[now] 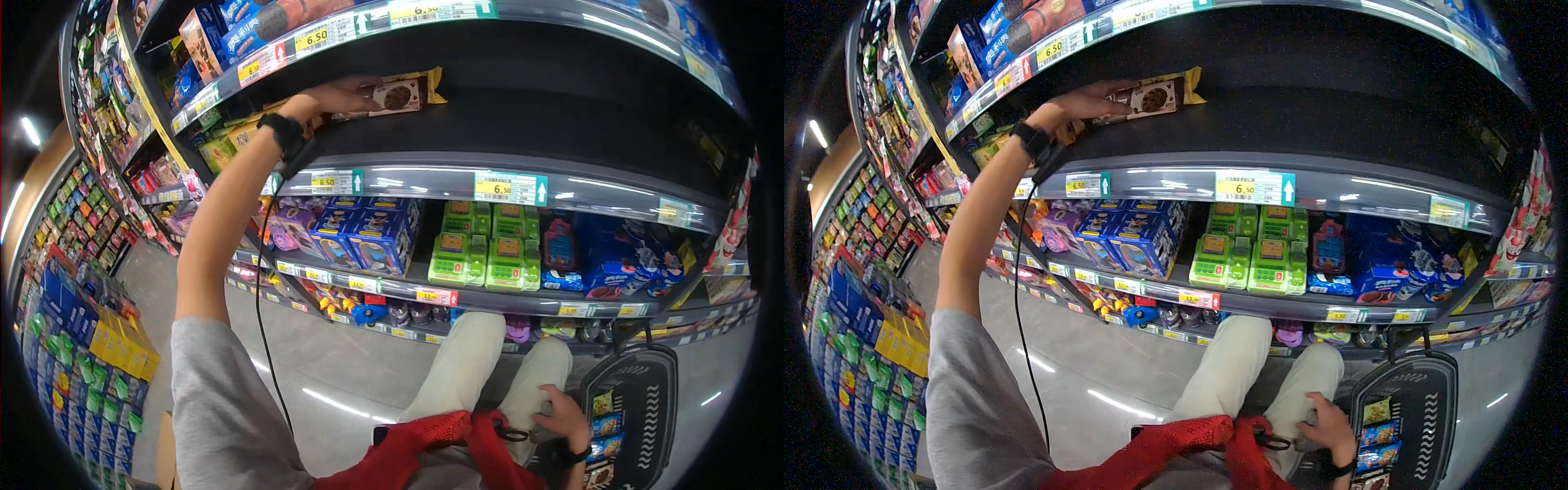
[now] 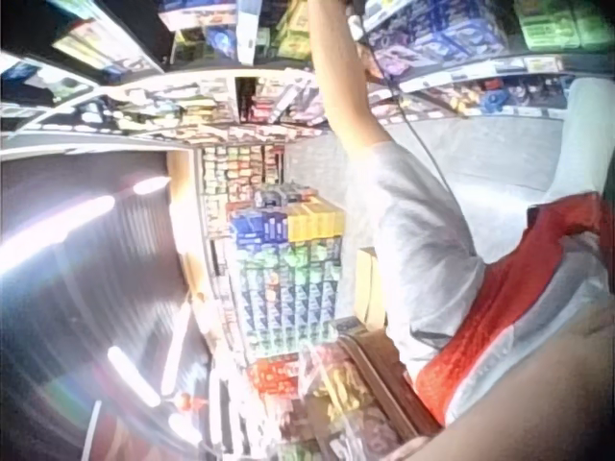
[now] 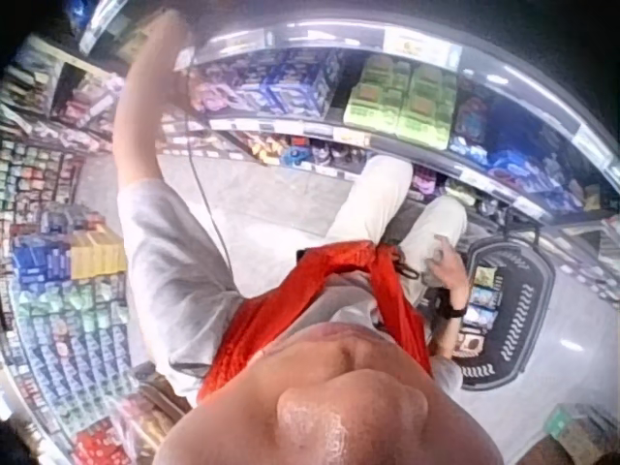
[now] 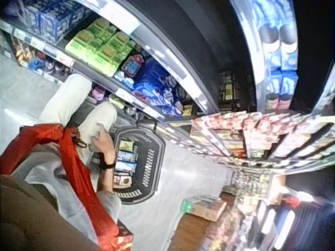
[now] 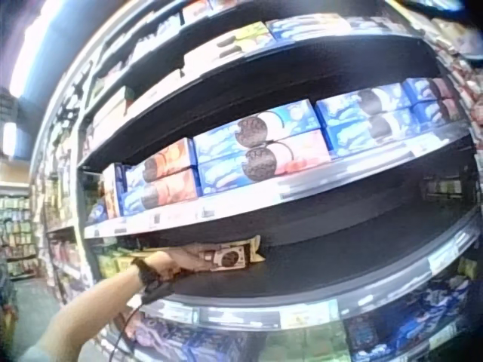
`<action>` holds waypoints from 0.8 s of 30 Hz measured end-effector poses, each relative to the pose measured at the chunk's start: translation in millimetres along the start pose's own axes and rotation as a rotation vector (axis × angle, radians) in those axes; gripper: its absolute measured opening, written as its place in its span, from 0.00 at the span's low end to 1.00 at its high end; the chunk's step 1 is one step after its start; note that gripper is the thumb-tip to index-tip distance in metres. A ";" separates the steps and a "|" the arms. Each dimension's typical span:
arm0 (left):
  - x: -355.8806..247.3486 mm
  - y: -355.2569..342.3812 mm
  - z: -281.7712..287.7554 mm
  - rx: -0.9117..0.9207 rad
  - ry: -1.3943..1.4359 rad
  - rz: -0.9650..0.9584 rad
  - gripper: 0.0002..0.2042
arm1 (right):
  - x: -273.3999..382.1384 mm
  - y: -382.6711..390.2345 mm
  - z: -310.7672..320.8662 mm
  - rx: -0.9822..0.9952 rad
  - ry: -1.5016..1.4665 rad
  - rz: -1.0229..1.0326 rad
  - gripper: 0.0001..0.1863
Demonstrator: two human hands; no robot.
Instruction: Dusting and cleaning various grocery items on a supermarket shelf using a cloth.
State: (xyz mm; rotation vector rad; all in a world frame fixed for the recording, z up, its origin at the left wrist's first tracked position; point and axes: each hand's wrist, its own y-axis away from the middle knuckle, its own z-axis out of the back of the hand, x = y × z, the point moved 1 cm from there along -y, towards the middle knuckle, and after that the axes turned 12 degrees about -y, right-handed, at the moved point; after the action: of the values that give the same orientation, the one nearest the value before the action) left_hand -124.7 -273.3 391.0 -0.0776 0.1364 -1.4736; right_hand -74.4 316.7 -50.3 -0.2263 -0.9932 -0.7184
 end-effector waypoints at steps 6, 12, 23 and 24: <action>32.6 -17.0 -6.0 0.026 -0.241 0.104 0.43 | 26.0 0.9 -16.7 -0.098 0.135 -0.069 0.36; 17.1 -12.5 -7.2 -0.174 -0.777 0.105 0.29 | 25.3 3.4 -27.1 -0.199 0.171 -0.094 0.32; -39.5 166.0 -18.9 -0.407 0.395 0.007 0.25 | 2.7 13.7 -20.5 -0.218 -0.164 -0.005 0.35; -25.3 182.4 -32.9 -0.273 0.597 0.177 0.27 | 0.7 14.8 -18.9 -0.239 -0.247 0.023 0.37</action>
State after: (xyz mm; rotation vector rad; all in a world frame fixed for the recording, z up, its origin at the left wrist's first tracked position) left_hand 48.2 -229.6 334.8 0.1543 0.8090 -1.2568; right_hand -51.6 318.3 -57.9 -0.5451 -1.1362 -0.8010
